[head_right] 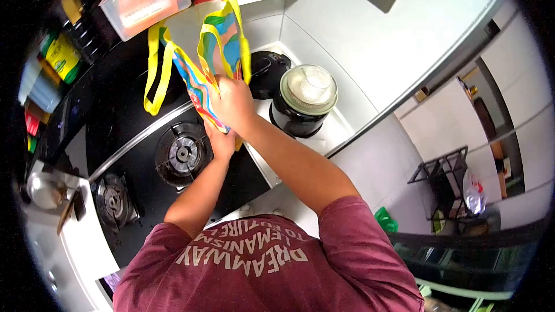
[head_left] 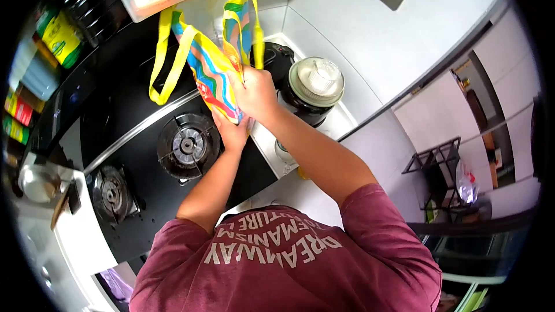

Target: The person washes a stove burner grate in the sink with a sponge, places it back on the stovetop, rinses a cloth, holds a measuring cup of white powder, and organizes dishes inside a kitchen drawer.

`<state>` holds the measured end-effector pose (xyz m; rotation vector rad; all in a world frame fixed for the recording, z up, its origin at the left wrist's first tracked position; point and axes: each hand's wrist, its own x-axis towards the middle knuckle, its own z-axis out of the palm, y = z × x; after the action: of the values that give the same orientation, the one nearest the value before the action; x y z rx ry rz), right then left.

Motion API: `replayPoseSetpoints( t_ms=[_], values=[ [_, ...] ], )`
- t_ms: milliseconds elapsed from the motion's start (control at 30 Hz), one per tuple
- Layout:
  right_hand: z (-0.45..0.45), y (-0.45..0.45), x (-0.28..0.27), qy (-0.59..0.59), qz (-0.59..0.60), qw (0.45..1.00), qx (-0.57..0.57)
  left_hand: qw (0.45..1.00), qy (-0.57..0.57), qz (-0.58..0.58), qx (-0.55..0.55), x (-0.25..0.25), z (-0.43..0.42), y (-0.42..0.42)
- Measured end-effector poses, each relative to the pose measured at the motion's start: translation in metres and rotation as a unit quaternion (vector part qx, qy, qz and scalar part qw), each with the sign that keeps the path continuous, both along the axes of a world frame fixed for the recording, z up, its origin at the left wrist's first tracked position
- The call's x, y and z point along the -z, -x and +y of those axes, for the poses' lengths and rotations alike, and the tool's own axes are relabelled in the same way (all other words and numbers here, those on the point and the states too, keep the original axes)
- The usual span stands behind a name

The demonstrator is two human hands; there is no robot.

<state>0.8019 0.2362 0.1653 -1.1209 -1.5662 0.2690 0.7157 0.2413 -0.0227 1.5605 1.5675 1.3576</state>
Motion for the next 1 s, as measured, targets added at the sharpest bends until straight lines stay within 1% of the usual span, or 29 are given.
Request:
replayPoseSetpoints(
  t_ms=[67, 100, 200, 333, 500, 567, 633, 667, 700, 733, 767, 800, 833, 900, 1000],
  values=[
    [-0.011, 0.000, -0.011, -0.041, -0.002, 0.999, -0.024, 1.000, -0.022, 0.011, -0.013, -0.007, -0.004, -0.001],
    [-0.016, 0.001, -0.014, -0.051, 0.002, 0.998, -0.040, 0.999, -0.046, -0.009, -0.015, -0.009, -0.008, -0.003],
    [-0.031, -0.007, -0.018, -0.040, -0.010, 0.997, -0.064, 0.998, -0.043, 0.003, -0.043, -0.011, -0.027, -0.013],
    [-0.054, -0.020, -0.015, -0.015, -0.037, 0.997, -0.071, 0.997, -0.064, 0.009, -0.041, -0.014, -0.052, -0.019],
    [-0.094, -0.019, -0.025, 0.004, 0.013, 0.989, -0.145, 0.998, -0.035, 0.022, -0.039, -0.013, -0.096, -0.014],
    [-0.106, -0.012, -0.028, 0.011, 0.040, 0.980, -0.195, 0.998, -0.016, 0.038, -0.053, -0.020, -0.118, -0.005],
    [-0.120, -0.001, -0.040, 0.031, 0.084, 0.964, -0.249, 0.996, 0.011, 0.048, -0.076, -0.044, -0.148, 0.007],
    [-0.130, 0.003, -0.051, 0.044, 0.076, 0.963, -0.255, 0.995, 0.027, 0.047, -0.087, -0.054, -0.161, 0.014],
    [-0.133, 0.010, -0.053, 0.044, 0.082, 0.959, -0.269, 0.994, 0.017, 0.056, -0.097, -0.056, -0.170, 0.024],
    [-0.136, 0.018, -0.055, 0.045, 0.088, 0.954, -0.284, 0.992, 0.034, 0.056, -0.107, -0.059, -0.180, 0.033],
    [-0.134, 0.028, -0.051, 0.007, 0.070, 0.955, -0.289, 0.990, 0.052, 0.054, -0.117, -0.067, -0.190, 0.041],
    [-0.139, 0.036, -0.053, 0.002, 0.073, 0.947, -0.311, 0.988, 0.068, 0.053, -0.127, -0.072, -0.200, 0.050],
    [-0.144, 0.046, -0.056, -0.003, 0.077, 0.940, -0.333, 0.985, 0.052, 0.079, -0.146, -0.065, -0.208, 0.061],
    [-0.156, 0.066, -0.063, 0.001, 0.081, 0.922, -0.378, 0.980, 0.041, 0.087, -0.173, -0.077, -0.228, 0.080],
    [-0.175, 0.106, -0.071, -0.043, 0.064, 0.899, -0.430, 0.967, 0.049, 0.091, -0.235, -0.084, -0.261, 0.112]
  ],
)
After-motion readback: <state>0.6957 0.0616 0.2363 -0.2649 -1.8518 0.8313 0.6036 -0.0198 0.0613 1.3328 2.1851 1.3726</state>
